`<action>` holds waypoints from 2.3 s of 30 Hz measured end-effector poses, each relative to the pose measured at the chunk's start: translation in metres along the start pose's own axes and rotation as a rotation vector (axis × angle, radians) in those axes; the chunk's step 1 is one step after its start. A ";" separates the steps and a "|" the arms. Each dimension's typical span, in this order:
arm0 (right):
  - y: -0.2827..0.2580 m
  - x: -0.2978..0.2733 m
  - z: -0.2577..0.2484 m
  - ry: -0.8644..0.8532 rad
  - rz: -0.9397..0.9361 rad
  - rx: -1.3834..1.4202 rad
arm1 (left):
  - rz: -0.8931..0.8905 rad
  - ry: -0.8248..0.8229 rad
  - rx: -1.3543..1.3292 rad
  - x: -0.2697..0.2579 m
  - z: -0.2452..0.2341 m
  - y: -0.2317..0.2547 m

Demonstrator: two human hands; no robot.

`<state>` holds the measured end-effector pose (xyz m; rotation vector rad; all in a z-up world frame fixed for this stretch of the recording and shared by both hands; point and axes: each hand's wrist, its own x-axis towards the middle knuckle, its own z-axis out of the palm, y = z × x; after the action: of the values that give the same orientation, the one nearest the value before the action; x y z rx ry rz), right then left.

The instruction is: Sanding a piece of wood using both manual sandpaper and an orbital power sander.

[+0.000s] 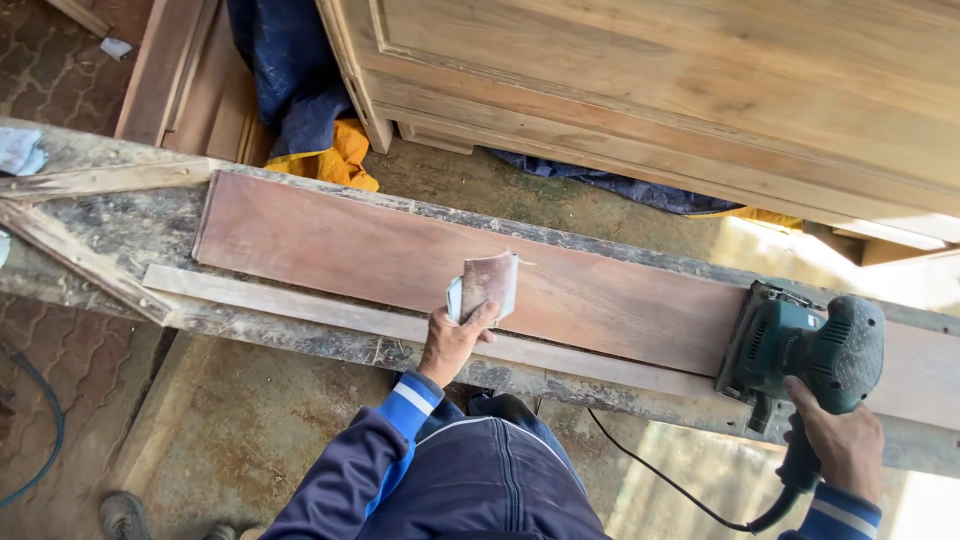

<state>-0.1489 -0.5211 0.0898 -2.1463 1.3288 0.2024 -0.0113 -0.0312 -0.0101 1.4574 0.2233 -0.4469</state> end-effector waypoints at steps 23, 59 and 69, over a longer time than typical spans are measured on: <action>-0.108 -0.116 0.067 0.299 -1.005 -0.074 | -0.150 -0.166 0.247 -0.027 0.004 -0.022; -0.224 -0.302 0.470 0.508 -0.702 -0.133 | 0.988 -0.542 1.279 0.132 -0.328 0.026; -0.151 -0.205 0.401 0.655 -0.352 -0.271 | 0.995 -0.749 1.236 0.150 -0.329 0.048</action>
<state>-0.0492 -0.0909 -0.0863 -2.7727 1.2658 -0.5357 0.1835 0.2723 -0.0652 2.1741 -1.5680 -0.2401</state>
